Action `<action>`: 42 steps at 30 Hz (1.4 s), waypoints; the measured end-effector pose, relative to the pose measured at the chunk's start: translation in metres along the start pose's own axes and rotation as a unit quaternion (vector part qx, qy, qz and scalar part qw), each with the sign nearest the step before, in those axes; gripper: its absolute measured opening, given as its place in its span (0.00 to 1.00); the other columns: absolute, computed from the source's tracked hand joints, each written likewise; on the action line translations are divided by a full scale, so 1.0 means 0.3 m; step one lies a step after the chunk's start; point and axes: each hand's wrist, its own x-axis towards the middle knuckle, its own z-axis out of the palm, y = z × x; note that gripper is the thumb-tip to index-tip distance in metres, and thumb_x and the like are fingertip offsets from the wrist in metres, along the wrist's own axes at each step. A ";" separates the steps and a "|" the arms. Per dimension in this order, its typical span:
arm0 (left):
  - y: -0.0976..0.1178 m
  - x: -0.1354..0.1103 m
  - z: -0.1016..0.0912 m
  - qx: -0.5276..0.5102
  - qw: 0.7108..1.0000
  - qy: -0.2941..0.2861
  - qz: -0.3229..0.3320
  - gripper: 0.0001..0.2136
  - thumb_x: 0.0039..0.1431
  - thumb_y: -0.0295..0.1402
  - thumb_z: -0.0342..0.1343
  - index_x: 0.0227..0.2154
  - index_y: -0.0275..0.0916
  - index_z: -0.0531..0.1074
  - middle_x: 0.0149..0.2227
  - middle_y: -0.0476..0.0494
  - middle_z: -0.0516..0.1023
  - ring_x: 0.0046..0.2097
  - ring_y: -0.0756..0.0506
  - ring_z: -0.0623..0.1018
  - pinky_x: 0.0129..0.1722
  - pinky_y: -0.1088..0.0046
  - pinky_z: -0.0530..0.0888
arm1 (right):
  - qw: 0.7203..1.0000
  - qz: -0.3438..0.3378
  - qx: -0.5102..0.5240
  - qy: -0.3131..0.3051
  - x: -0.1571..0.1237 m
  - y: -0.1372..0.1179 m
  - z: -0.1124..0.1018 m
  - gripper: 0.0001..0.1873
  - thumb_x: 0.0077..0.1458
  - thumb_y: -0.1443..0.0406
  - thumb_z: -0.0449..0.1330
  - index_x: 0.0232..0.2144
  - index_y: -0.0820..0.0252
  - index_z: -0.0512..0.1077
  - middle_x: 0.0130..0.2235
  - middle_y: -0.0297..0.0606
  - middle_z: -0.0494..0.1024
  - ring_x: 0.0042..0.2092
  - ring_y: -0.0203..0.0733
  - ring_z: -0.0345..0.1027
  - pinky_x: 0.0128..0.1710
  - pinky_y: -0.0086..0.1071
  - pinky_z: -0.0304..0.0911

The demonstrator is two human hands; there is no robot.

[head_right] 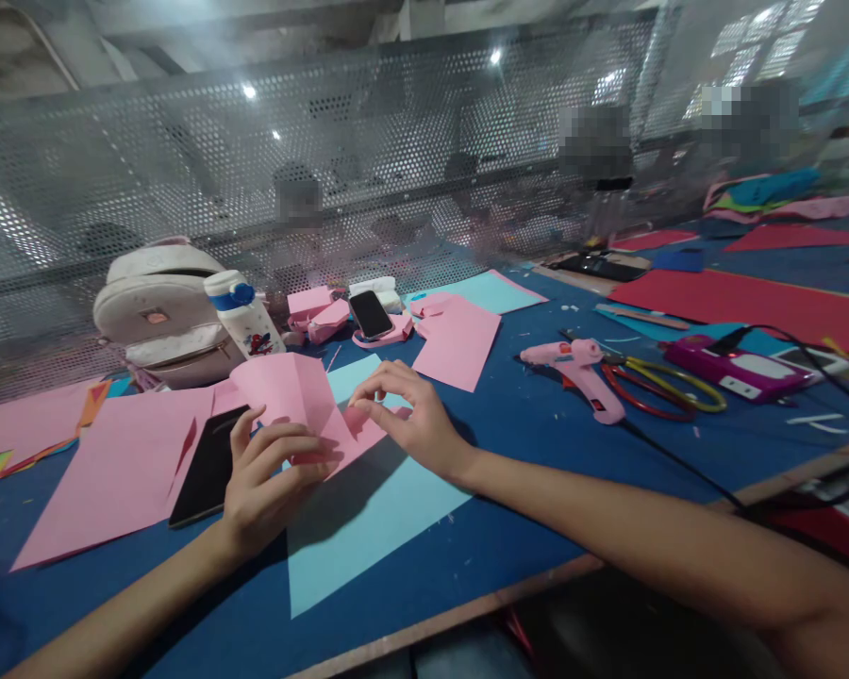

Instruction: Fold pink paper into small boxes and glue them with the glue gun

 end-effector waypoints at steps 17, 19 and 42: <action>-0.059 -0.061 0.030 0.098 0.981 -0.141 0.095 0.07 0.66 0.25 0.53 0.39 0.41 0.75 0.48 0.45 0.81 0.53 0.45 0.77 0.70 0.56 0.44 | 0.994 0.091 0.059 -0.019 -0.005 0.031 0.012 0.08 0.59 0.66 0.63 0.39 0.57 0.81 0.37 0.38 0.82 0.40 0.39 0.74 0.42 0.34 0.69; -0.060 -0.067 0.032 0.093 0.981 -0.144 0.096 0.07 0.65 0.26 0.54 0.41 0.42 0.75 0.49 0.45 0.81 0.54 0.46 0.76 0.70 0.55 0.43 | 0.993 0.097 0.059 -0.015 -0.004 0.034 0.013 0.06 0.57 0.65 0.64 0.36 0.57 0.81 0.37 0.38 0.82 0.40 0.40 0.74 0.43 0.34 0.69; 0.075 0.047 -0.077 0.017 0.967 -0.060 0.246 0.11 0.66 0.28 0.51 0.38 0.42 0.80 0.46 0.50 0.83 0.53 0.49 0.77 0.69 0.65 0.55 | 0.981 -0.072 -0.054 -0.174 -0.020 -0.007 -0.045 0.13 0.65 0.60 0.59 0.31 0.60 0.77 0.32 0.36 0.81 0.35 0.38 0.71 0.38 0.32 0.61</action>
